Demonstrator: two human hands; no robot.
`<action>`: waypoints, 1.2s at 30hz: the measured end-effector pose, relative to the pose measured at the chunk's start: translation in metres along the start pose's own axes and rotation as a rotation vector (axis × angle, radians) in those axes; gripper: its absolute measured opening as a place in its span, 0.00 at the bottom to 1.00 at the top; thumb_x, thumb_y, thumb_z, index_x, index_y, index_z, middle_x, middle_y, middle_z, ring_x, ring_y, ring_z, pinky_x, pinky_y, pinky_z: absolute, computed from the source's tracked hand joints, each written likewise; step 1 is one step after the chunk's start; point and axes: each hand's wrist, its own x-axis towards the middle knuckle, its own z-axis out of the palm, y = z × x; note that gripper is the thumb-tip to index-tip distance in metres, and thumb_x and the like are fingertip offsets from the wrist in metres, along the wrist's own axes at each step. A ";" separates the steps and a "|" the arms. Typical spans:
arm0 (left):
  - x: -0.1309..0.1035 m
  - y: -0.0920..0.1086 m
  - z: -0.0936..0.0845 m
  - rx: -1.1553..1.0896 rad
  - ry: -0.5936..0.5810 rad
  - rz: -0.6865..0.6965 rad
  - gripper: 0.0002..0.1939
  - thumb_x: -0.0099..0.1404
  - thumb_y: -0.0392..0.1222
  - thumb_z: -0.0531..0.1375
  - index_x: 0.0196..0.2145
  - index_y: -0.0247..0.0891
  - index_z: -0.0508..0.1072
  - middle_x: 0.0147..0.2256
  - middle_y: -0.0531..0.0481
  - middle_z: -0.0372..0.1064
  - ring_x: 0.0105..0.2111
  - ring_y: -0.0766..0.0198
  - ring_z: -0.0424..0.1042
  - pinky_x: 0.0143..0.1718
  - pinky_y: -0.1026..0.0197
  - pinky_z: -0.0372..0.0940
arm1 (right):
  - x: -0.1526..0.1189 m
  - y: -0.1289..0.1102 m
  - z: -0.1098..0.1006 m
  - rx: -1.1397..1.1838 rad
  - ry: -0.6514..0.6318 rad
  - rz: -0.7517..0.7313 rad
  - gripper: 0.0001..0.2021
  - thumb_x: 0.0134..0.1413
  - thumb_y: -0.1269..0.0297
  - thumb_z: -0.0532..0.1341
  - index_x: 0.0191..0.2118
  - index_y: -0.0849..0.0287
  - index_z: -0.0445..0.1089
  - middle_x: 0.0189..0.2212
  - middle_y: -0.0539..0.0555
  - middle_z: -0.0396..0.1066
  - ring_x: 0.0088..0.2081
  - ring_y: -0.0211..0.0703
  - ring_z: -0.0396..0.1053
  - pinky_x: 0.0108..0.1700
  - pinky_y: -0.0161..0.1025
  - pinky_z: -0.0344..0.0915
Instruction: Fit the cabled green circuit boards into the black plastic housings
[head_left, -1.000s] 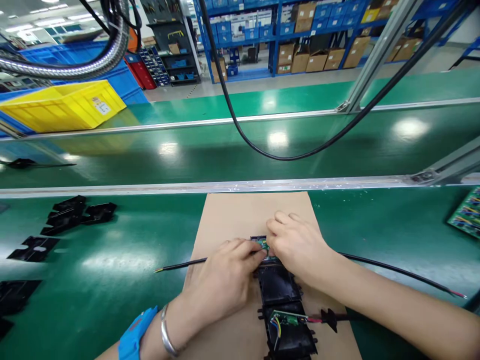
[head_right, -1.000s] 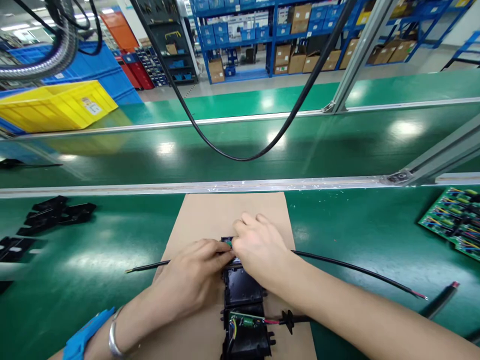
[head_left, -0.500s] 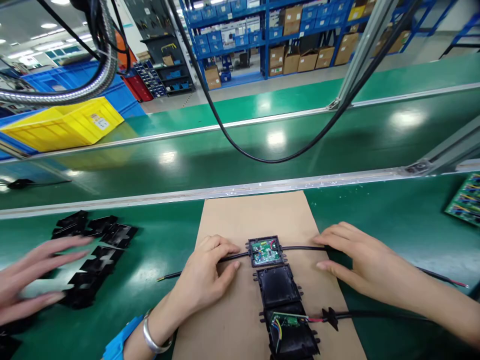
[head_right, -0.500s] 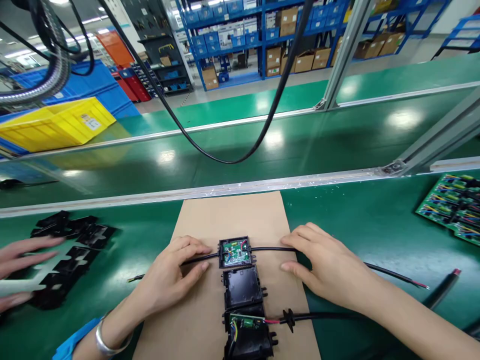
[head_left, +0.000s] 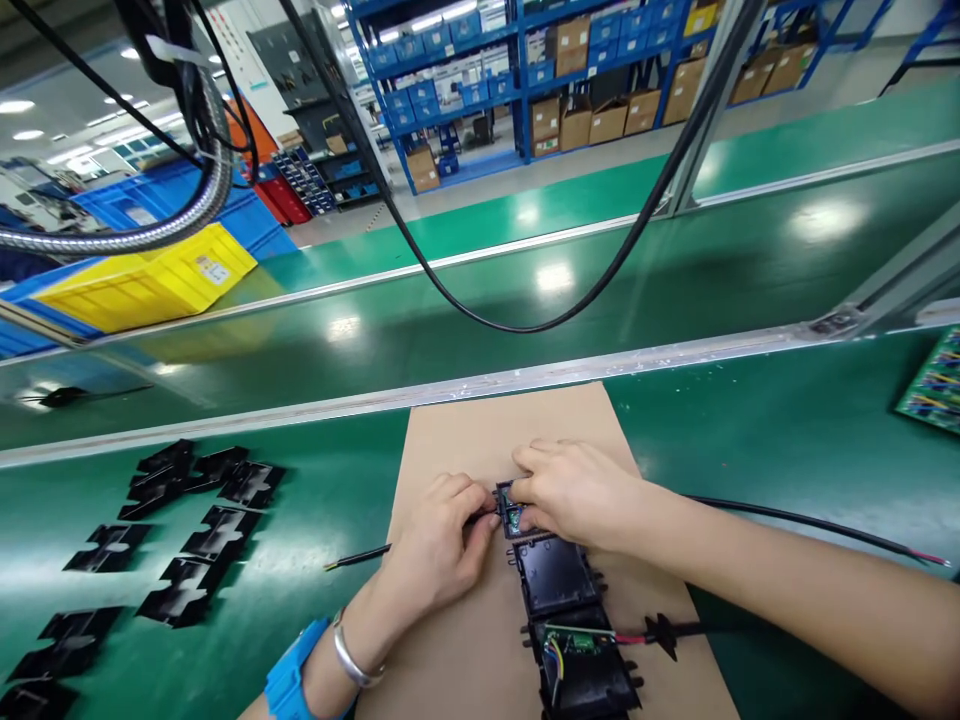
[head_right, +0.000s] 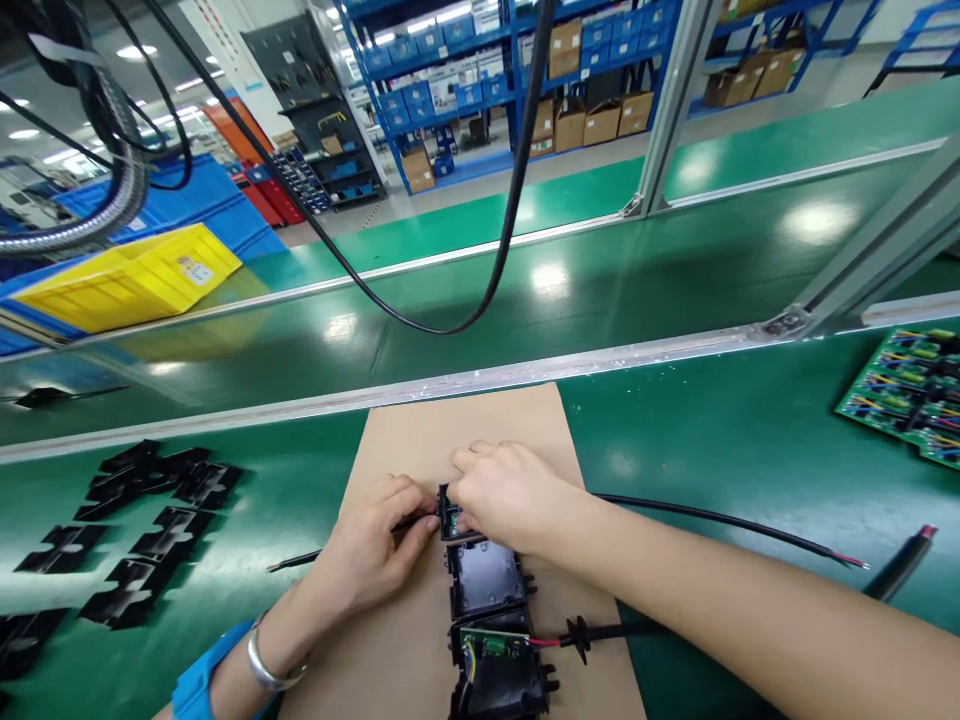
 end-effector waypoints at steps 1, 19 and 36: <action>0.001 0.000 -0.002 -0.028 -0.015 0.007 0.06 0.63 0.34 0.56 0.39 0.38 0.67 0.36 0.48 0.67 0.37 0.58 0.67 0.39 0.54 0.65 | -0.001 0.001 0.001 0.001 -0.004 -0.005 0.07 0.55 0.60 0.65 0.34 0.58 0.75 0.34 0.54 0.67 0.37 0.46 0.66 0.35 0.39 0.61; 0.012 -0.007 -0.003 0.131 -0.108 0.228 0.13 0.68 0.47 0.57 0.47 0.40 0.71 0.39 0.48 0.73 0.39 0.57 0.70 0.41 0.55 0.68 | -0.002 0.009 0.011 0.171 0.030 0.030 0.06 0.54 0.62 0.63 0.37 0.57 0.73 0.37 0.53 0.67 0.41 0.46 0.65 0.41 0.41 0.63; 0.001 -0.018 0.013 -0.077 0.062 0.074 0.06 0.68 0.35 0.56 0.35 0.37 0.73 0.35 0.49 0.71 0.37 0.61 0.68 0.40 0.58 0.64 | 0.001 -0.048 0.014 -0.127 0.027 -0.136 0.13 0.59 0.61 0.58 0.28 0.59 0.76 0.32 0.59 0.67 0.40 0.51 0.58 0.40 0.49 0.56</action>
